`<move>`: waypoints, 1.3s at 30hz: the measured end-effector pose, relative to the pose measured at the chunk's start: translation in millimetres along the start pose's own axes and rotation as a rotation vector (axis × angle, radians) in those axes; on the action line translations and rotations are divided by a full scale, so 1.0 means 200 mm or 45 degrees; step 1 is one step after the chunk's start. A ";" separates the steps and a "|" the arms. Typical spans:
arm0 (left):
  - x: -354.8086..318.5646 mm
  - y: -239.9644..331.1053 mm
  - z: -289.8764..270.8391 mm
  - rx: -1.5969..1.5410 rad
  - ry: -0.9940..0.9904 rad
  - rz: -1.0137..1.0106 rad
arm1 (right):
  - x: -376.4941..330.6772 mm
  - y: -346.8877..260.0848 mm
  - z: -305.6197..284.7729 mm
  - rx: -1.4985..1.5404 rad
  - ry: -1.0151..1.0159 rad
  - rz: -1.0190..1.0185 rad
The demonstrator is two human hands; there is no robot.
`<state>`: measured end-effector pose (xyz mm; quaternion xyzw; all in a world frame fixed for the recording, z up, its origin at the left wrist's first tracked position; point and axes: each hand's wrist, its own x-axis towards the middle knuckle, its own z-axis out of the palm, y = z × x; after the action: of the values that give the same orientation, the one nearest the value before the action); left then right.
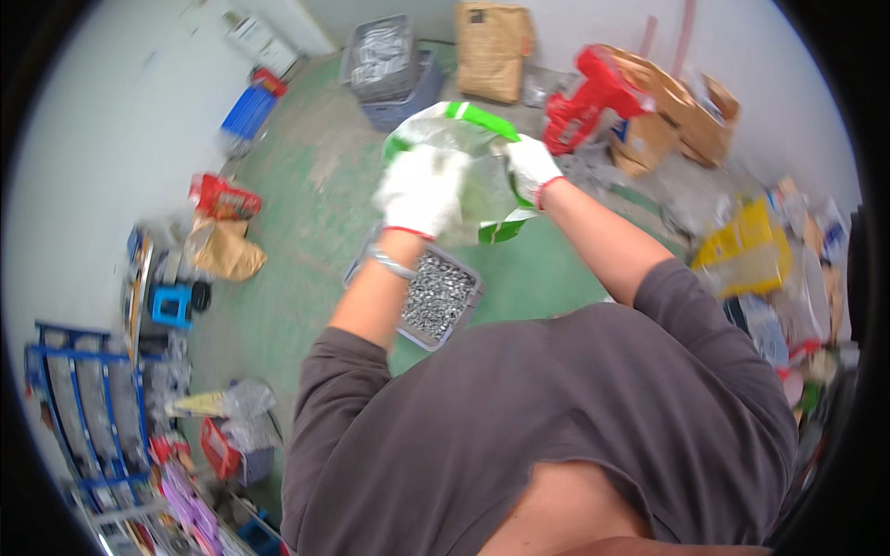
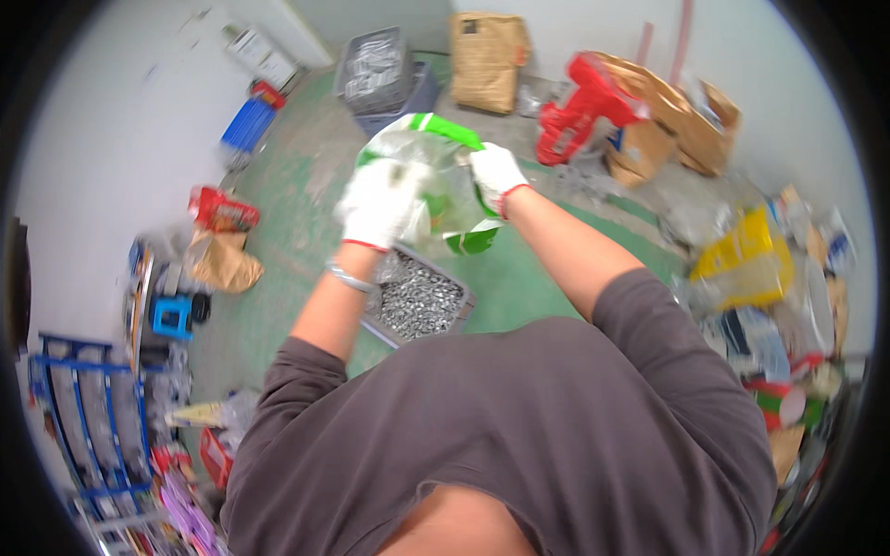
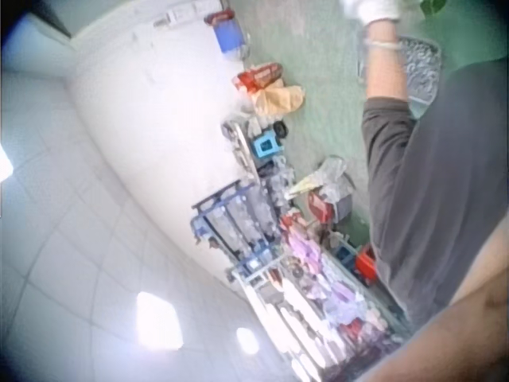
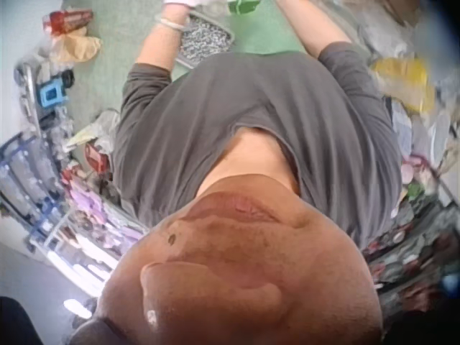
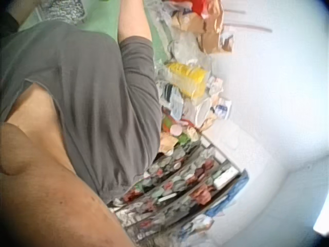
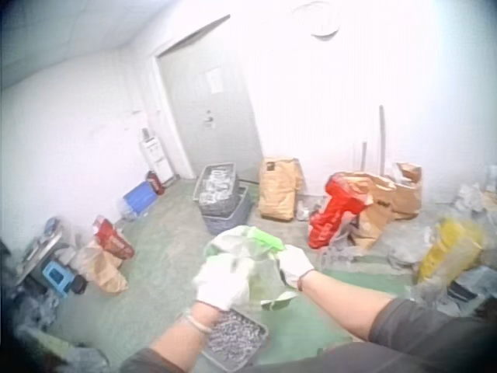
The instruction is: The person takes metal brackets from a plastic bin and places them into a green plastic bag while standing and later sitting on a stool.
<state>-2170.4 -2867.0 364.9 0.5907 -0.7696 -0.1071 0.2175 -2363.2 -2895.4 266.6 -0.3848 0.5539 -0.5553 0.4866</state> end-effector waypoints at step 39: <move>2.09 -2.06 0.71 -2.182 0.662 -1.299 | 2.72 -0.40 1.41 -1.534 -1.019 -1.047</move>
<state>-1966.4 -3395.1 153.2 0.4987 -0.0216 -0.5684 0.6541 -2225.0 -3495.4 310.6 -0.9194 0.3568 -0.1183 0.1158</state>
